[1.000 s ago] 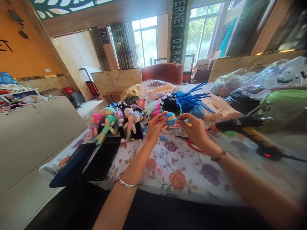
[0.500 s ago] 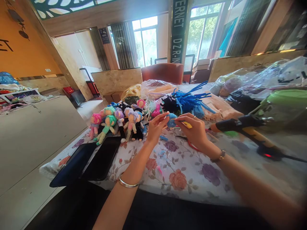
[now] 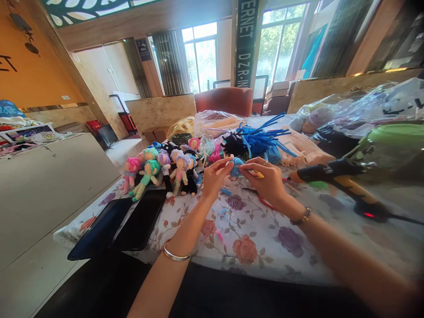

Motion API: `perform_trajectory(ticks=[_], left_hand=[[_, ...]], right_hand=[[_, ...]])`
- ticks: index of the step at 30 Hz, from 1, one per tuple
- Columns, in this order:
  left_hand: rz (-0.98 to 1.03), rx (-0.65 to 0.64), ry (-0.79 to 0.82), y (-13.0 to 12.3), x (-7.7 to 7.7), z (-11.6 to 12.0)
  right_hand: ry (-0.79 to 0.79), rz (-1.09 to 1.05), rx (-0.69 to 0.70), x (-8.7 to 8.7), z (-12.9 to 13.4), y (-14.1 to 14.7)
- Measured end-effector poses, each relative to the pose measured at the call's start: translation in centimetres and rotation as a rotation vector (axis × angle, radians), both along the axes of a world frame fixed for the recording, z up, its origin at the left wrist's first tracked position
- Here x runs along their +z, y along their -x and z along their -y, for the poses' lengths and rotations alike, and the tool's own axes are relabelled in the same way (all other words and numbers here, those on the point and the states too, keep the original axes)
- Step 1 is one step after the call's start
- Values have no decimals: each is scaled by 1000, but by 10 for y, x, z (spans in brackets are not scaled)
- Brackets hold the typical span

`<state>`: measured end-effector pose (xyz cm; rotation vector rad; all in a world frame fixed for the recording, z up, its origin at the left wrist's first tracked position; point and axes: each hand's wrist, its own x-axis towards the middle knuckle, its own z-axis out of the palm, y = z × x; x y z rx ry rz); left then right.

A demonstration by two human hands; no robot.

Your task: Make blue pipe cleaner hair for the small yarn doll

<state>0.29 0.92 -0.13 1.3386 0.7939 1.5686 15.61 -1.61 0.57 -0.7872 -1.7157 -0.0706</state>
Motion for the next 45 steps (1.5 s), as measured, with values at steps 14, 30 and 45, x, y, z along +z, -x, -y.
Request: perform_trajectory(ticks=[14,30,45], left_hand=[[95,-125,87,-3,6,8],[347,-230,163,4,12,5],[300,-242,180,2,13,7]], right_hand=[[-32,9,5,-1,-5,-3],[-16,121,-102,13,-3,-11],[57,106,-121,12,1,-7]])
